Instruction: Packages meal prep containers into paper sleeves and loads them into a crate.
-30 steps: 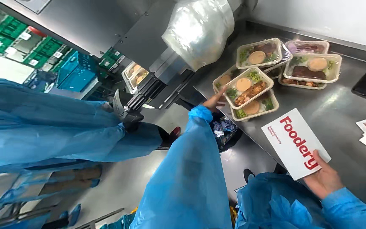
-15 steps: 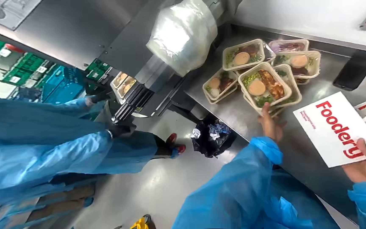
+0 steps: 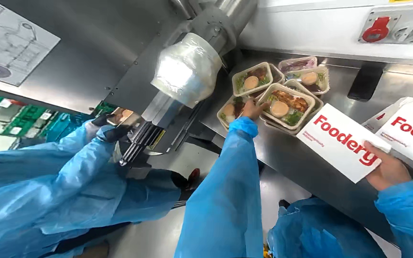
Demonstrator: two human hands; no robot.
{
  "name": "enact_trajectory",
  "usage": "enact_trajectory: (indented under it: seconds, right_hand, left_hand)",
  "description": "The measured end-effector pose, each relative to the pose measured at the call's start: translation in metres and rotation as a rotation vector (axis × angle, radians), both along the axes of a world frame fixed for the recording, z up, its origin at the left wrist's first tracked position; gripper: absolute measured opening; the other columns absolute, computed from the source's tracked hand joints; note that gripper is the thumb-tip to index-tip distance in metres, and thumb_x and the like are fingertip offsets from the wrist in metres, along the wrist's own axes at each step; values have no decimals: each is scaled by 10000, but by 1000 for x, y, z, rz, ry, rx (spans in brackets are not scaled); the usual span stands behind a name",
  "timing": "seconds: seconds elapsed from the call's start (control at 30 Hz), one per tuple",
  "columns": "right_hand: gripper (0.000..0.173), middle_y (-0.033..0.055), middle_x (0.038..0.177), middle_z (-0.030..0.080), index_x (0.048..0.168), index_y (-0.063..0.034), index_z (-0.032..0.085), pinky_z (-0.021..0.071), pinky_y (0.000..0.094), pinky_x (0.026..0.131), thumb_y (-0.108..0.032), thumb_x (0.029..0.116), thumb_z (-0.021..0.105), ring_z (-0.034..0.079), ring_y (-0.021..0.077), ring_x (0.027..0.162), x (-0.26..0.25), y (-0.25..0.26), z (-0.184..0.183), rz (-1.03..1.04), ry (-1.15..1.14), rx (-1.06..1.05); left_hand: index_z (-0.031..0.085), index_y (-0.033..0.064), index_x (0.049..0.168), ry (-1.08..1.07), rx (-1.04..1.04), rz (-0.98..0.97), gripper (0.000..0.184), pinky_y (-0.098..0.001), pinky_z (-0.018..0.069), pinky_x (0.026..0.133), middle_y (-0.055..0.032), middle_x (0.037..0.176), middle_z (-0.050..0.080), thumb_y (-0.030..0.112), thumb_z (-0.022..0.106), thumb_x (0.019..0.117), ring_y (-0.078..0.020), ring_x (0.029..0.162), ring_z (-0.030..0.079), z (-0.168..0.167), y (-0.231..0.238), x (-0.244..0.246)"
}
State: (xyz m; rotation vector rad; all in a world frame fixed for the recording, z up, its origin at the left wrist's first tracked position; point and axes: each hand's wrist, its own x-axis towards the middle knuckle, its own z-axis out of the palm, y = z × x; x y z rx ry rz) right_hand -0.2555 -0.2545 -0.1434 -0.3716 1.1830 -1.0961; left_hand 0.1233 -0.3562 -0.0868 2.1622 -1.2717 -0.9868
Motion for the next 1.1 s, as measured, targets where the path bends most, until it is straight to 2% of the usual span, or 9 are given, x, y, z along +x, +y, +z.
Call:
enact_trajectory:
  seconds: [0.13,0.3,0.43,0.6,0.73,0.83,0.87,0.97,1.1]
  right_hand:
    - [277,36,1077,705,1287,-118,573,609,384,830,-241,1040,552,703,149,966,15,-9,-6,72,-67,2]
    - [209,-21,978,733,1229,-140,600,627,291,734,-217,1050,522,721,79,851,8,28,32,130,29,-64]
    - [166,-51,905,763,1032,-234,714,622,262,715,-236,901,612,721,41,805,-3,88,64,319,-49,-257]
    - [203,-153,852,721,904,-331,711,557,119,723,-500,957,612,659,-92,828,-10,140,106,529,-32,-366]
    - [213,-97,927,720,994,-219,707,541,152,836,-334,1036,533,659,-48,923,-23,160,126,808,-25,-277]
    - [371,-38,682,662,808,-105,675,540,170,757,-241,1043,423,633,-9,690,66,182,196,316,600,167]
    - [329,-48,915,726,1070,-139,639,584,214,820,-354,1067,390,690,5,881,10,183,161,502,329,-149]
    - [454,-144,1031,716,1201,-292,634,598,223,781,-648,1006,429,680,-13,932,-43,200,130,143,499,-427]
    - [281,-87,872,745,1047,-203,677,609,234,748,-450,936,600,706,14,812,-61,227,164,18,406,-17]
  left_hand:
    - [519,48,956,556,-319,5,155,-339,567,753,-42,852,625,93,666,971,-117,773,634,-31,63,-10]
    - [250,124,1491,960,-358,75,912,-397,610,852,-77,1212,651,116,768,740,-175,1014,697,-12,188,-22]
    - [665,137,1038,1033,-355,242,439,-304,609,675,7,863,755,-13,651,625,-89,765,723,24,287,-25]
    - [739,267,1205,1107,-364,-237,450,-264,587,894,84,1103,757,56,711,808,-22,1011,700,22,368,12]
    - [598,260,1358,1018,-239,-434,587,-299,559,960,75,1225,691,69,693,812,-49,1104,655,30,371,14]
    - [540,256,1409,1223,-253,-385,633,-269,580,890,46,1221,683,167,761,823,-60,1048,670,24,352,-18]
    - [545,249,1405,1308,-274,-289,636,-267,593,859,26,1185,700,168,772,817,-67,1012,687,22,348,-36]
    - [694,174,1267,1520,-273,-58,410,-327,609,885,-39,1110,758,172,749,861,-122,998,731,14,350,-91]
    - [563,185,1425,1479,-277,-60,735,-314,567,974,4,1307,690,701,562,902,-106,1171,665,30,310,-195]
